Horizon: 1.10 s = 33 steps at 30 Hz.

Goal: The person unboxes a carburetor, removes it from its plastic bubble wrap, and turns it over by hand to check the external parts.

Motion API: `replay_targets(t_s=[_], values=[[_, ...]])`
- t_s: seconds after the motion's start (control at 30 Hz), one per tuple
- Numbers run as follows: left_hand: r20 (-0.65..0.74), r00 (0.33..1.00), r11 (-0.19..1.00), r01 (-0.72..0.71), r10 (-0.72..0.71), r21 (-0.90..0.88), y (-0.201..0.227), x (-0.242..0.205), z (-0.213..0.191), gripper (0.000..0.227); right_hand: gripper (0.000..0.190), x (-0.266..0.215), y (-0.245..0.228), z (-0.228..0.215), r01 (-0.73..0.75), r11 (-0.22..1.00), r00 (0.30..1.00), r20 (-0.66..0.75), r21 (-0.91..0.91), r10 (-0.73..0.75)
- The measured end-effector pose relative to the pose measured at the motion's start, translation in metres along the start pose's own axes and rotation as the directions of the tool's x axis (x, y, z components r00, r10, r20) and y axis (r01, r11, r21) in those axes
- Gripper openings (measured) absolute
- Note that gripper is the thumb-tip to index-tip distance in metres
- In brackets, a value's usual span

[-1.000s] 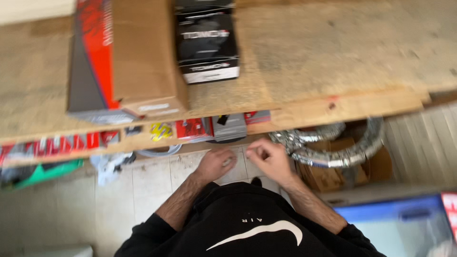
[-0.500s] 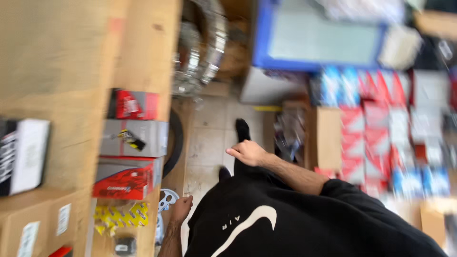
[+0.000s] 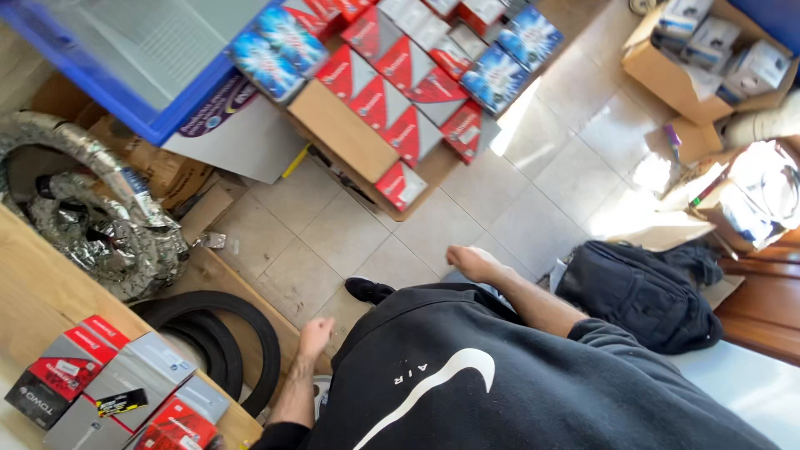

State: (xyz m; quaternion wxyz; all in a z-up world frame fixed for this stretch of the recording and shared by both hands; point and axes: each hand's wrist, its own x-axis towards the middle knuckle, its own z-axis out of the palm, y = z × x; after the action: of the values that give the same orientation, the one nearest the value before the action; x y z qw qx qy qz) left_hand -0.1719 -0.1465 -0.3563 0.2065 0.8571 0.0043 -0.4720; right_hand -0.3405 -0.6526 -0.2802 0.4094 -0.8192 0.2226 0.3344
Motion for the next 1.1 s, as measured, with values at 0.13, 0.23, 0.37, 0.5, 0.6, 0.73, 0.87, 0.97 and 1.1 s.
replay_targets(t_s=[0.13,0.23,0.37,0.5,0.6,0.73,0.87,0.97,1.1], values=[[-0.065,0.997,0.998,-0.038,0.041,0.044,0.097,0.003,0.028,0.060,0.064,-0.029,0.189,0.018,-0.098,0.990,0.995,-0.020,0.105,0.101],[-0.081,0.997,1.000,-0.018,0.020,0.026,0.159,-0.003,0.092,0.059,0.079,-0.066,0.342,0.045,-0.226,0.965,0.974,0.014,0.133,0.226],[-0.037,0.971,0.971,-0.238,0.237,-0.032,0.252,0.000,0.184,0.055,0.059,-0.130,0.481,0.058,-0.413,0.873,0.907,0.031,0.259,0.420],[0.059,0.911,0.910,-0.412,0.409,0.055,0.370,0.004,0.250,0.046,0.050,-0.171,0.541,0.036,-0.436,0.833,0.888,0.010,0.340,0.460],[0.131,0.898,0.899,-0.432,0.420,0.078,0.441,0.004,0.281,0.037,0.040,-0.172,0.562,0.012,-0.427,0.836,0.888,-0.017,0.346,0.460],[0.175,0.879,0.886,-0.460,0.444,0.059,0.507,0.024,0.297,0.033,0.044,-0.142,0.537,-0.043,-0.404,0.823,0.889,-0.042,0.399,0.457],[0.245,0.861,0.880,-0.471,0.445,0.055,0.564,0.067,0.316,0.032,0.041,-0.127,0.488,-0.130,-0.323,0.834,0.911,-0.092,0.448,0.402],[0.304,0.834,0.857,-0.507,0.461,0.093,0.618,0.110,0.322,0.032,0.055,-0.106,0.504,-0.180,-0.279,0.853,0.916,-0.145,0.441,0.374],[0.460,0.736,0.766,-0.621,0.497,0.167,0.713,0.125,0.310,0.041,0.049,-0.112,0.506,-0.274,-0.158,0.895,0.926,-0.252,0.418,0.281]])
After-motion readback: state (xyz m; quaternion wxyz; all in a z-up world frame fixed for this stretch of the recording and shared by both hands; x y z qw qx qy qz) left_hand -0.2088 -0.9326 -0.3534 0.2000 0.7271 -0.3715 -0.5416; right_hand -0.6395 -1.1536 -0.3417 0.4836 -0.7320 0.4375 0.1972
